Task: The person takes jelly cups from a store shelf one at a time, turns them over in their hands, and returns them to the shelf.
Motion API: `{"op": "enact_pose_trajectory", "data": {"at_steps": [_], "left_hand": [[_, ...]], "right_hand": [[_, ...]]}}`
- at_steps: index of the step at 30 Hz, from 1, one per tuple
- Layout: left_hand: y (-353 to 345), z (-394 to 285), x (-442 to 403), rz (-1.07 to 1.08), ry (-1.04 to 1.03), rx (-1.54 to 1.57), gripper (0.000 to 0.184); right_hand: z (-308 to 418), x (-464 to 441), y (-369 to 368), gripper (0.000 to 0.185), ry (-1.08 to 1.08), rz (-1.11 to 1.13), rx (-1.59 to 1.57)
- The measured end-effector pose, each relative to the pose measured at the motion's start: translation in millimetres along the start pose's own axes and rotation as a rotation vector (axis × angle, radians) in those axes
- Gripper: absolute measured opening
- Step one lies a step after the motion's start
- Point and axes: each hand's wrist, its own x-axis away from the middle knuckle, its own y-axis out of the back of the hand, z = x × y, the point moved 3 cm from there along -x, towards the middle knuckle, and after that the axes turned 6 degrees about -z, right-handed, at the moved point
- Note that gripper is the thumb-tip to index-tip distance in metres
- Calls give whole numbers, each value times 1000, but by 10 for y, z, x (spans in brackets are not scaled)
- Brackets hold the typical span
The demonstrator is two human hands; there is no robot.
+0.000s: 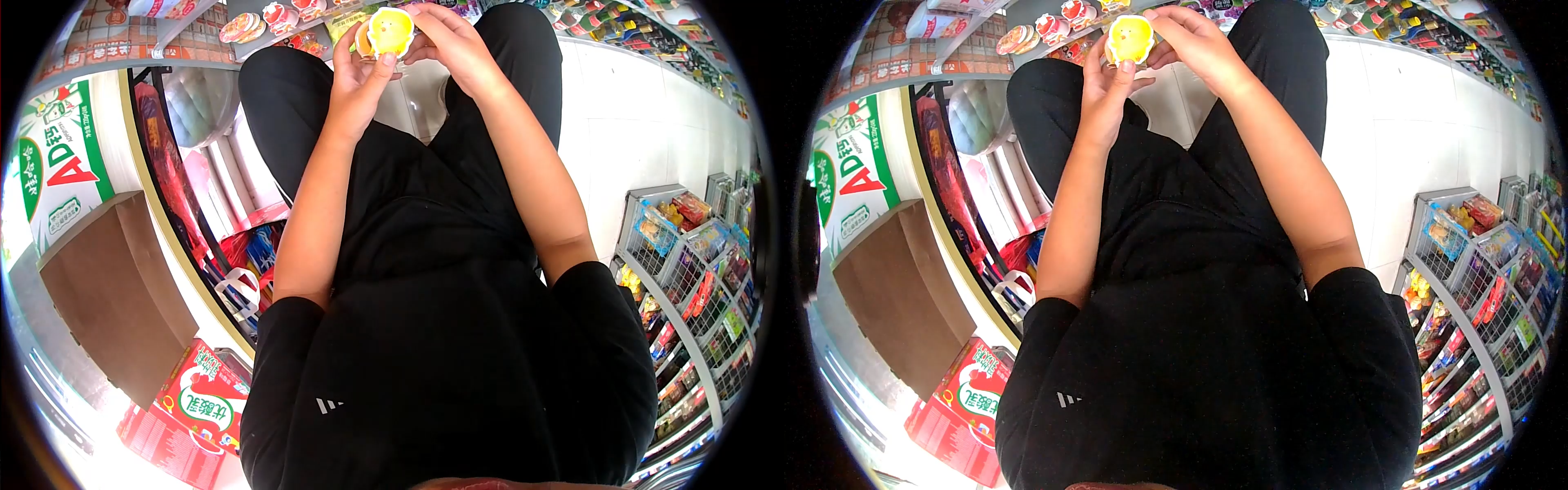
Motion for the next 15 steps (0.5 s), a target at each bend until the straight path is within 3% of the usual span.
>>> {"op": "enact_pose_trajectory", "data": {"at_steps": [15], "left_hand": [[59,50,11,-33,-30,8,86]], "right_hand": [[37,36,-51,30,-8,118,65]]}}
